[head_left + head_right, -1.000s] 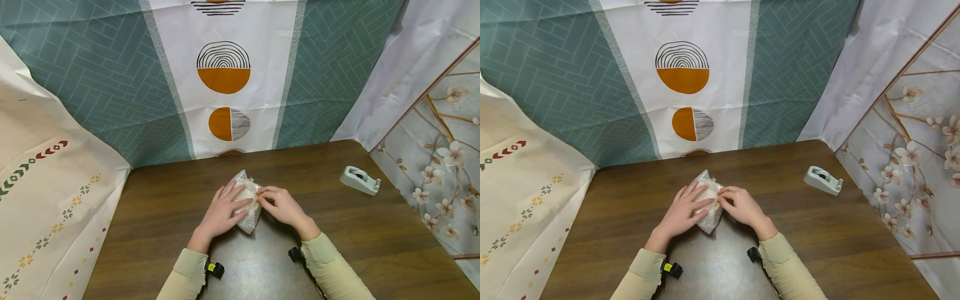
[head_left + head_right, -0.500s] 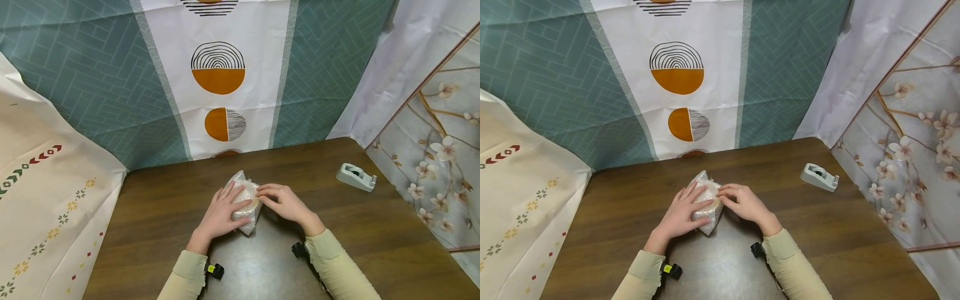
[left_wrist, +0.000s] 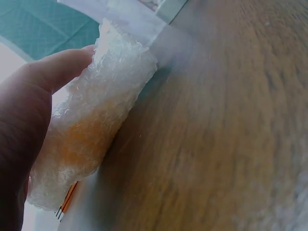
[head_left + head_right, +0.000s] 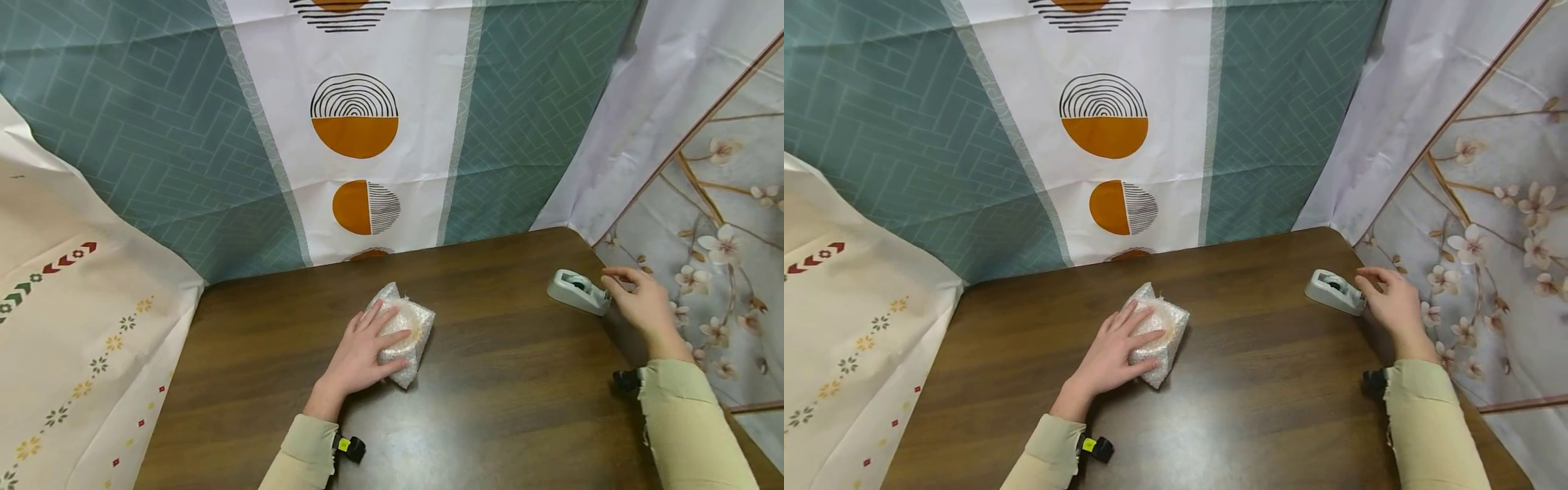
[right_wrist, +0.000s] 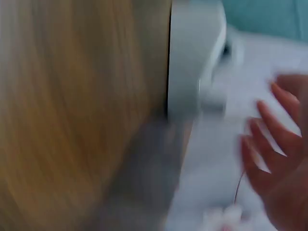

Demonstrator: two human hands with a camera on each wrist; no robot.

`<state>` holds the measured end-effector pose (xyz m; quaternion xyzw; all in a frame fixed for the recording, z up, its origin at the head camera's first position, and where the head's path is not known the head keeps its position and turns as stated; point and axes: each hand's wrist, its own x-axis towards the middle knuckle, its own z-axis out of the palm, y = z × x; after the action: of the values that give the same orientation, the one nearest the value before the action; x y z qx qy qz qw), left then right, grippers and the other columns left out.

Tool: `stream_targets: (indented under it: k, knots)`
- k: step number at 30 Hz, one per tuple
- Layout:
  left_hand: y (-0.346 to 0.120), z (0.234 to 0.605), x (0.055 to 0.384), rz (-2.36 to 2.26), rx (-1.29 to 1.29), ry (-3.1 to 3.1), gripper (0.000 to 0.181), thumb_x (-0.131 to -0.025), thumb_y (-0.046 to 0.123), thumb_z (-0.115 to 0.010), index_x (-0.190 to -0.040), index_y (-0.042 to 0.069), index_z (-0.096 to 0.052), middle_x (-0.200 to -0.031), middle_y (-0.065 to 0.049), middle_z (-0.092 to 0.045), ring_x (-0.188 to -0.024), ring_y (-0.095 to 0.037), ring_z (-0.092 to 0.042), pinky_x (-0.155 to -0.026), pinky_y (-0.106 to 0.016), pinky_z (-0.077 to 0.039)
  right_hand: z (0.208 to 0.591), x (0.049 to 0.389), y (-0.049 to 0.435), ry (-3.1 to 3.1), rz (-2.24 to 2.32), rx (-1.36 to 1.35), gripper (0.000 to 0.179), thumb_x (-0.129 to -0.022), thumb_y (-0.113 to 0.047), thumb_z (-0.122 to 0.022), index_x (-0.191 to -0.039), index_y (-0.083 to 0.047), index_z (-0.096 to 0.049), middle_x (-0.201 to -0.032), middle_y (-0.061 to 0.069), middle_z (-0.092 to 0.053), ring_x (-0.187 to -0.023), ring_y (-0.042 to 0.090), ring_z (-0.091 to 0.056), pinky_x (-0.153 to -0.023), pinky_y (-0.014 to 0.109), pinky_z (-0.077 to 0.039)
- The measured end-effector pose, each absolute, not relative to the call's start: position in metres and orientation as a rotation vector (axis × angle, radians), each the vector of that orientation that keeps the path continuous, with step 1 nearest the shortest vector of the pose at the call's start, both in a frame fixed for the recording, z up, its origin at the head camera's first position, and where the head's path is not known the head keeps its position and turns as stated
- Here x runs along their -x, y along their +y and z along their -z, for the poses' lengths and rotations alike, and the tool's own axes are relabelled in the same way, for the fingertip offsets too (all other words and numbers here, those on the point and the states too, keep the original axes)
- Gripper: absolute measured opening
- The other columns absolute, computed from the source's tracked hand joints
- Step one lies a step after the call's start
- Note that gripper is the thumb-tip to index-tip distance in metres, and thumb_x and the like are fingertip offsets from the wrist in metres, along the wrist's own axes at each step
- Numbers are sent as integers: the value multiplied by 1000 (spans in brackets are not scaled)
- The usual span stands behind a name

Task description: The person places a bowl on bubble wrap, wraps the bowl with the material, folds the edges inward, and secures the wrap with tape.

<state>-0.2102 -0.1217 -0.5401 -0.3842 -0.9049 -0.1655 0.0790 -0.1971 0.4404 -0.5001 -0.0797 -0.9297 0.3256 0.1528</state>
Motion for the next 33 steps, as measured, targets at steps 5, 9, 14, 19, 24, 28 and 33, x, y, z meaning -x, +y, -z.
stream_targets:
  k: [5,9,14,19,24,28,33]
  knots:
    - [-128,541,207,515,1147,-2709,61,-101,70,-57,-151,36,-64,-173,-3,-35,-164,-32,-13,-123,-67,-22,509,195,475,-3049,-965,68,58,-112,-43,-57,-147,3,-58,-135,34,-64,-116,49,-63,-88,56,-53]
    - [-131,543,204,532,1157,-2704,60,-101,70,-57,-150,36,-65,-172,-4,-36,-164,-34,-15,-121,-69,-23,512,197,479,-3111,-930,30,56,-109,-42,-64,-144,2,-63,-133,32,-67,-114,48,-65,-87,53,-54]
    - [-128,547,203,533,1172,-2699,61,-101,72,-56,-150,37,-65,-172,-3,-36,-164,-33,-15,-121,-69,-24,507,199,482,-3159,-869,1,45,-106,-40,-69,-126,0,-70,-120,25,-72,-108,45,-66,-88,57,-51]
    - [-125,548,202,536,1171,-2720,60,-101,71,-56,-151,37,-64,-173,-1,-34,-165,-31,-12,-123,-67,-22,504,205,485,-3184,-914,-15,32,-101,-31,-76,-109,0,-69,-102,8,-71,-91,21,-61,-78,34,-48]
    - [-123,547,201,537,1173,-2716,59,-101,69,-58,-150,37,-65,-173,-2,-35,-164,-31,-12,-123,-67,-22,500,212,487,-3234,-918,1,32,-98,-28,-79,-104,1,-66,-99,7,-67,-87,18,-57,-77,34,-47]
    - [-123,545,203,529,1168,-2724,59,-101,68,-60,-151,37,-64,-173,-3,-34,-164,-32,-12,-123,-66,-22,494,217,486,-3262,-911,28,35,-96,-28,-81,-101,1,-63,-97,8,-66,-87,19,-56,-78,35,-46]
    - [-124,543,204,527,1156,-2751,59,-101,67,-60,-152,38,-63,-174,-1,-33,-165,-29,-9,-124,-65,-20,488,223,480,-3236,-978,41,37,-93,-21,-84,-95,1,-55,-114,28,-71,-99,25,-60,-83,33,-47]
